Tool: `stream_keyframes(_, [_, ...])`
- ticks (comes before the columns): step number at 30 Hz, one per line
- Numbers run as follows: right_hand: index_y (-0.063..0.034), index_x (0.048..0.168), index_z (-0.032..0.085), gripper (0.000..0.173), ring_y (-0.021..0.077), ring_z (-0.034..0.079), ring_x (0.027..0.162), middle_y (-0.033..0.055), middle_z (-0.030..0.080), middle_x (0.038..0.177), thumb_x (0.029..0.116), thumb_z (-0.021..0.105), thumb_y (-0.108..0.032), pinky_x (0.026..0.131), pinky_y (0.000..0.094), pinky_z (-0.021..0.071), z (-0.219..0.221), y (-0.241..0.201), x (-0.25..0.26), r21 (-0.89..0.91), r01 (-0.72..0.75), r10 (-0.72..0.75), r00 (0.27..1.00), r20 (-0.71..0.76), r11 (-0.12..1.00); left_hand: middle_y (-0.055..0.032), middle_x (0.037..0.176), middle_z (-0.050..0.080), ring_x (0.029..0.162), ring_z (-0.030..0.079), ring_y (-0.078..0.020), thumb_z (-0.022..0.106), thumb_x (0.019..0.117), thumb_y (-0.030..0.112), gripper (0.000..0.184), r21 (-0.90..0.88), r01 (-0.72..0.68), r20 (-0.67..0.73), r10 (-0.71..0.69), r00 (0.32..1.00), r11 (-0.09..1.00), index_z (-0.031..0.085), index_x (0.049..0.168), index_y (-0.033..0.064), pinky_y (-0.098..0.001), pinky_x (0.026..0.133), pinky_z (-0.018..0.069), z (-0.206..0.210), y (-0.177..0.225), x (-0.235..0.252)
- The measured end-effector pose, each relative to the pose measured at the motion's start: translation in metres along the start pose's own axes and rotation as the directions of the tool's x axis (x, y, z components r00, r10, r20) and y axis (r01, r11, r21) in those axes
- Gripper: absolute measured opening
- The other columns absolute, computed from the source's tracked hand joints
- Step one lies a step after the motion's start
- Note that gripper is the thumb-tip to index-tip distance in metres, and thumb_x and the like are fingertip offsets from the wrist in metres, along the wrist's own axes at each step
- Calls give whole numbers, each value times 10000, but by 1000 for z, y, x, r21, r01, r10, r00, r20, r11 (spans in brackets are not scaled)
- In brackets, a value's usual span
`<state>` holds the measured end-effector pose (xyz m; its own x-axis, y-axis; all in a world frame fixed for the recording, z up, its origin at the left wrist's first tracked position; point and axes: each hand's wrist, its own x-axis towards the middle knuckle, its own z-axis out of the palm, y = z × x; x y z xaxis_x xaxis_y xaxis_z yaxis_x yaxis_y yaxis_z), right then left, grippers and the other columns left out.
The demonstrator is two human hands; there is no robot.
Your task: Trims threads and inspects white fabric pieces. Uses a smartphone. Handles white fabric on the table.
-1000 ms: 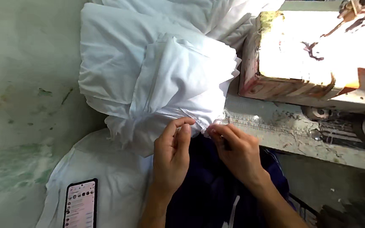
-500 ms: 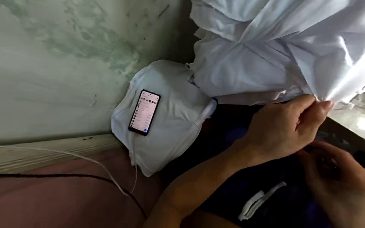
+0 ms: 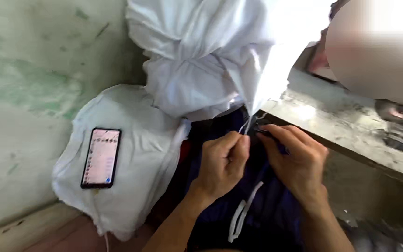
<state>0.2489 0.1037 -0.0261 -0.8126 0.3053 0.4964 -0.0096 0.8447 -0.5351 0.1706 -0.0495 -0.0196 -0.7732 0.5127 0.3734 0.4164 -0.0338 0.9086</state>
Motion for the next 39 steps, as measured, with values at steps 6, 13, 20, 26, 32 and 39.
stream_keyframes(6, [-52, 1001, 770, 142, 141, 626, 681, 75, 673, 760, 957, 659, -128, 609, 256, 490, 18, -7, 25, 59, 88, -83, 993, -80, 994, 33, 593, 444, 542, 425, 51, 471, 1056, 134, 353, -25, -6, 28, 7, 1000, 1000, 535, 729, 17, -100, 521, 360, 1, 0, 4])
stream_keyframes(13, [-31, 1001, 759, 176, 96, 616, 691, 87, 672, 767, 981, 664, -178, 634, 182, 485, 13, 3, 15, 112, 70, -65, 997, -47, 991, 32, 600, 442, 542, 430, 60, 453, 1083, 201, 379, -47, -14, 51, 16, 999, 999, 538, 758, 25, -88, 516, 364, -9, -8, 7])
stream_keyframes(20, [-59, 1016, 743, 185, 104, 602, 686, 81, 650, 782, 1026, 607, -183, 620, 204, 472, 18, 0, 27, 181, 140, -136, 990, -35, 973, 19, 586, 417, 525, 415, 40, 459, 1070, 182, 369, -68, -40, 107, 47, 993, 997, 502, 733, 39, -96, 505, 353, -7, -10, 9])
stream_keyframes(26, [-6, 1079, 689, 289, 25, 508, 571, 37, 585, 672, 980, 676, -277, 529, 154, 414, 0, 28, 34, 75, -43, 56, 983, -177, 996, 62, 689, 480, 627, 507, -9, 388, 1113, 378, 436, -242, 67, 48, -57, 997, 968, 536, 770, 155, -178, 597, 458, -14, -28, 5])
stream_keyframes(32, [-55, 969, 730, 130, 107, 600, 609, 34, 678, 764, 913, 650, -141, 537, 288, 492, 7, 33, 55, 76, -168, 169, 985, -11, 983, 111, 635, 506, 515, 491, 16, 420, 1107, 333, 361, -568, 337, -40, -434, 900, 751, 607, 836, 183, -141, 477, 445, 11, -19, 25])
stream_keyframes(39, [-43, 912, 674, 175, -6, 502, 618, 15, 553, 714, 992, 571, -160, 547, 99, 388, -5, -3, 3, 299, -87, 83, 996, 27, 950, 146, 643, 484, 504, 414, 49, 392, 1093, 181, 282, -474, 440, 69, -466, 882, 763, 664, 1084, 105, -127, 454, 370, 20, -14, 33])
